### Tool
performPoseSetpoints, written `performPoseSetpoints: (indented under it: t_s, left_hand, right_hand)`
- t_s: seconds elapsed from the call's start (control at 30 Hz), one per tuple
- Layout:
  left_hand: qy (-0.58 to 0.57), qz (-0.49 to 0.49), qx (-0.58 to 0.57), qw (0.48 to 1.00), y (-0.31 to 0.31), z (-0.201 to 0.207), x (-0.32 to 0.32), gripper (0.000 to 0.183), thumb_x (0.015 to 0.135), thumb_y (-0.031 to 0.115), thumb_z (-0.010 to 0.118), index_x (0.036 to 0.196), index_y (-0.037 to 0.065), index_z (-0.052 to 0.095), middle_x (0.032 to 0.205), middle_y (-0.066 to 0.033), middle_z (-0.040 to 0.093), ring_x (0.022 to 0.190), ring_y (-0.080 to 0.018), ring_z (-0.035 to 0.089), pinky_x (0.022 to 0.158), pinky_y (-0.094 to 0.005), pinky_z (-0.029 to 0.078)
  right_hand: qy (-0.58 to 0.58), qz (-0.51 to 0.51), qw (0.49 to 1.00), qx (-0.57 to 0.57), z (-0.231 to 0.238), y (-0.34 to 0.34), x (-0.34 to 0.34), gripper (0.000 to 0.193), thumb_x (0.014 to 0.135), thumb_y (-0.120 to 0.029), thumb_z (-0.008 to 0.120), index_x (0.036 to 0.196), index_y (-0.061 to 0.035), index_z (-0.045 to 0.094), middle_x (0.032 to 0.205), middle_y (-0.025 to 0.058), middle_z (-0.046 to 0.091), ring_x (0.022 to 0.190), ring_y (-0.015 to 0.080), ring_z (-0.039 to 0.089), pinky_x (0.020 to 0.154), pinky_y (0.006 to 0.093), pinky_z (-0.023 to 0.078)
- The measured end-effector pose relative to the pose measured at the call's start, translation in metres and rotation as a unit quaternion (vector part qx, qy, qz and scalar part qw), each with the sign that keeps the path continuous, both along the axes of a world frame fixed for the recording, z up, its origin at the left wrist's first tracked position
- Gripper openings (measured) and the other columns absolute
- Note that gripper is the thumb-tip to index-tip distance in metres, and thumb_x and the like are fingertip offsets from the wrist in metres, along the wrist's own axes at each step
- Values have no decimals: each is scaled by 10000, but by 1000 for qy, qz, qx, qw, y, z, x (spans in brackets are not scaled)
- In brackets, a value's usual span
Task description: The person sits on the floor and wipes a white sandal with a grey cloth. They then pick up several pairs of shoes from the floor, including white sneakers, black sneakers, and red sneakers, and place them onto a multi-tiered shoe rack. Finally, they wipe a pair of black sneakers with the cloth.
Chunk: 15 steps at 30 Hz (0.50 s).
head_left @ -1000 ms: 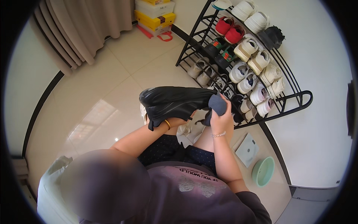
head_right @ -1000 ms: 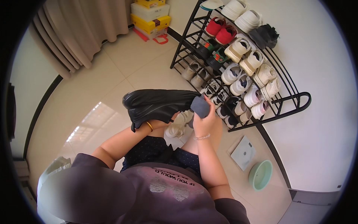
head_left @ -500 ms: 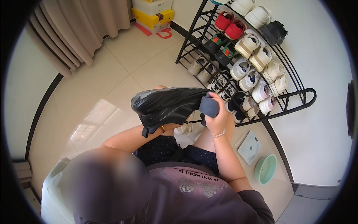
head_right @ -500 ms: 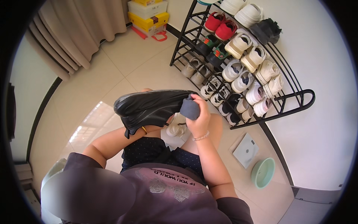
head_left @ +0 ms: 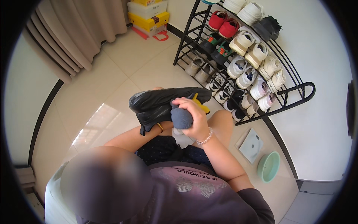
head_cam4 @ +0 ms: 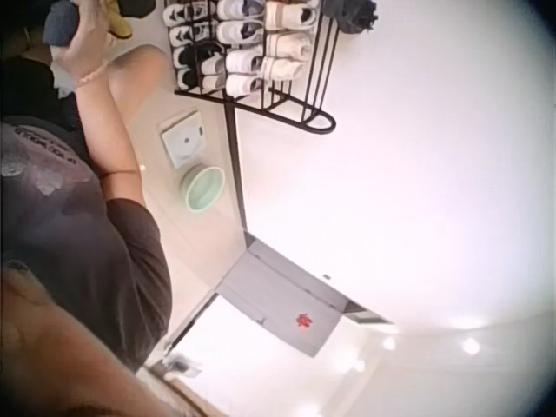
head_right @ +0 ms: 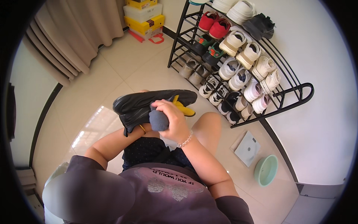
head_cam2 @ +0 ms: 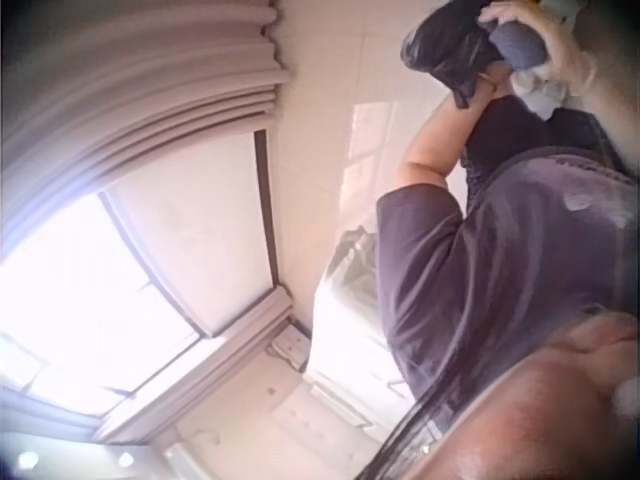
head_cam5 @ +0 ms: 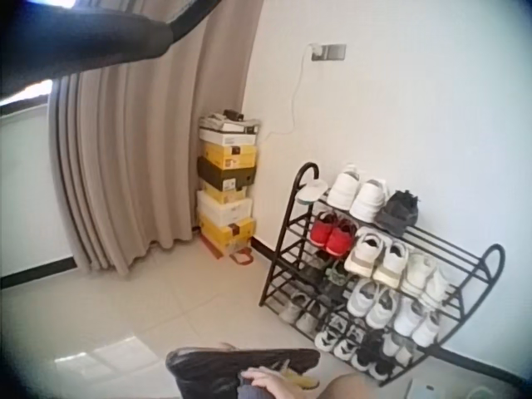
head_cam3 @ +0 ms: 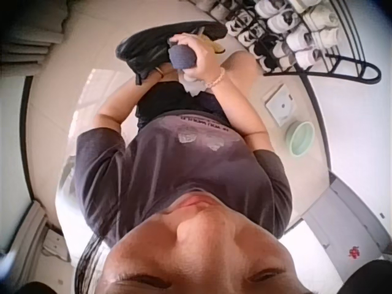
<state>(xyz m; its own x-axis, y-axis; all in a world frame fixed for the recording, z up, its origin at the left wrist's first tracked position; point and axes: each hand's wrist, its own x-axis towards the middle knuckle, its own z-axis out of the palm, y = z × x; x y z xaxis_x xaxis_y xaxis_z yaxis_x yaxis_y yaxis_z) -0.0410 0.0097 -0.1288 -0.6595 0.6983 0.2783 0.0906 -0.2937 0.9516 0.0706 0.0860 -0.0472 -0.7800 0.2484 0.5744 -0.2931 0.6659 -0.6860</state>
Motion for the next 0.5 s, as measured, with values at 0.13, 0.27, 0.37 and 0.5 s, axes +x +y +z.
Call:
performPoseSetpoints:
  t_s: [0.13, 0.27, 0.37, 0.5]
  left_hand:
    - [99, -93, -75, 988, -1, -35, -10, 390, 707, 281, 624, 1039, 104, 520, 1031, -75, 557, 981, -222, 516, 883, -356, 377]
    - [459, -25, -231, 858, 7, -18, 2, 431, 760, 337, 509, 1161, 184, 546, 1232, -47, 514, 1146, -185, 451, 947, -354, 357]
    - [78, -119, -96, 985, 8, -30, 16, 409, 749, 311, 533, 1123, 146, 559, 1169, -60, 542, 1102, -176, 465, 932, -338, 368]
    - [313, -143, -215, 914, 31, -49, 11, 297, 793, 213, 536, 1071, 115, 573, 1058, -60, 568, 1005, -164, 481, 884, -302, 376]
  right_hand:
    - [39, 59, 988, -135, -2, -7, 8, 323, 562, 12, 598, 868, -19, 499, 1032, 137, 601, 987, 276, 571, 887, 364, 428]
    - [136, -208, 880, -404, -1, -3, 25, 294, 731, -21, 452, 1020, 29, 468, 1034, 167, 572, 932, 233, 562, 836, 311, 449]
    - [83, -335, 835, -429, -10, 19, 26, 304, 786, 9, 456, 1088, 32, 484, 974, 121, 581, 869, 191, 571, 804, 281, 446]
    - [-68, -330, 917, -213, -43, 2, 15, 275, 780, 2, 516, 1052, 43, 526, 956, 108, 576, 840, 161, 542, 800, 266, 424]
